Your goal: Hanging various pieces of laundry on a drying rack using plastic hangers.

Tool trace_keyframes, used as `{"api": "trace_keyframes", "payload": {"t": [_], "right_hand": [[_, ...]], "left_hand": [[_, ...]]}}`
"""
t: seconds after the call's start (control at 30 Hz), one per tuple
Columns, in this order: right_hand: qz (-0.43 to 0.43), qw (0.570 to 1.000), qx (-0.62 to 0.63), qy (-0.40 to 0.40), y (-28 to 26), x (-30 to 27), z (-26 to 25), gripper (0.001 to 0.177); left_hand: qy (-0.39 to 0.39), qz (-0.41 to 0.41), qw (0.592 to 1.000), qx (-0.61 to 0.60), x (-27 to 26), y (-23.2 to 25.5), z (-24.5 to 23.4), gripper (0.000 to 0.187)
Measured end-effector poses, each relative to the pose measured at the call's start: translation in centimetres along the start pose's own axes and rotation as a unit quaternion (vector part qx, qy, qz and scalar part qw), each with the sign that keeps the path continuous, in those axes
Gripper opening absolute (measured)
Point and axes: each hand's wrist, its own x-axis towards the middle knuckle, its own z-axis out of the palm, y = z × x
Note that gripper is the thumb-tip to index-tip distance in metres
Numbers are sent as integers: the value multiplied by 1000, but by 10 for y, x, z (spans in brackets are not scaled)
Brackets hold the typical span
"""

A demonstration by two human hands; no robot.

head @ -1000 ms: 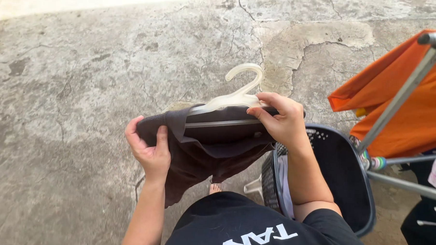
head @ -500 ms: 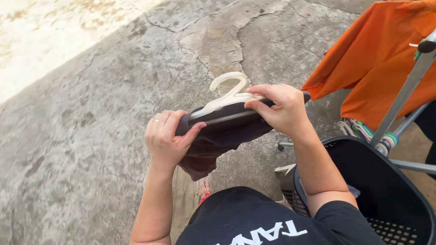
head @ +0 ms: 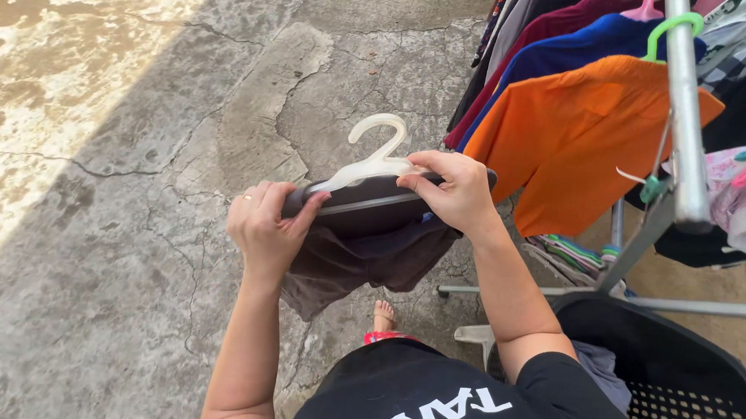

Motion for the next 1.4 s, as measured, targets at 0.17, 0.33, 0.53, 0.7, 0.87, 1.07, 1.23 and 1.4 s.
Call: {"api": "trace_keyframes", "payload": {"t": [0.17, 0.33, 0.53, 0.7, 0.87, 1.07, 1.23, 1.4], "right_hand": [[39, 997, -55, 27, 75, 98, 6, 25], [52, 994, -93, 33, 144, 171, 7, 28], [112, 980, -152, 64, 238, 249, 12, 31], [107, 970, -193, 106, 320, 318, 18, 32], [232, 941, -204, 139, 421, 401, 14, 31], [253, 932, -202, 164, 574, 469, -3, 31], [268, 922, -220, 172, 664, 531, -26, 30], [380, 888, -204, 157, 723, 603, -54, 29]], "left_hand": [[-2, 6, 1000, -25, 84, -45, 101, 40], [-11, 12, 998, -66, 152, -86, 200, 40], [-17, 37, 990, -132, 233, -132, 334, 41], [-23, 86, 971, -222, 318, -176, 458, 41], [-69, 102, 950, -289, 401, -199, 598, 41], [-78, 134, 936, -317, 480, -213, 765, 41], [-61, 167, 927, -330, 554, -209, 887, 42], [-133, 163, 903, -376, 616, -208, 992, 44]]}}
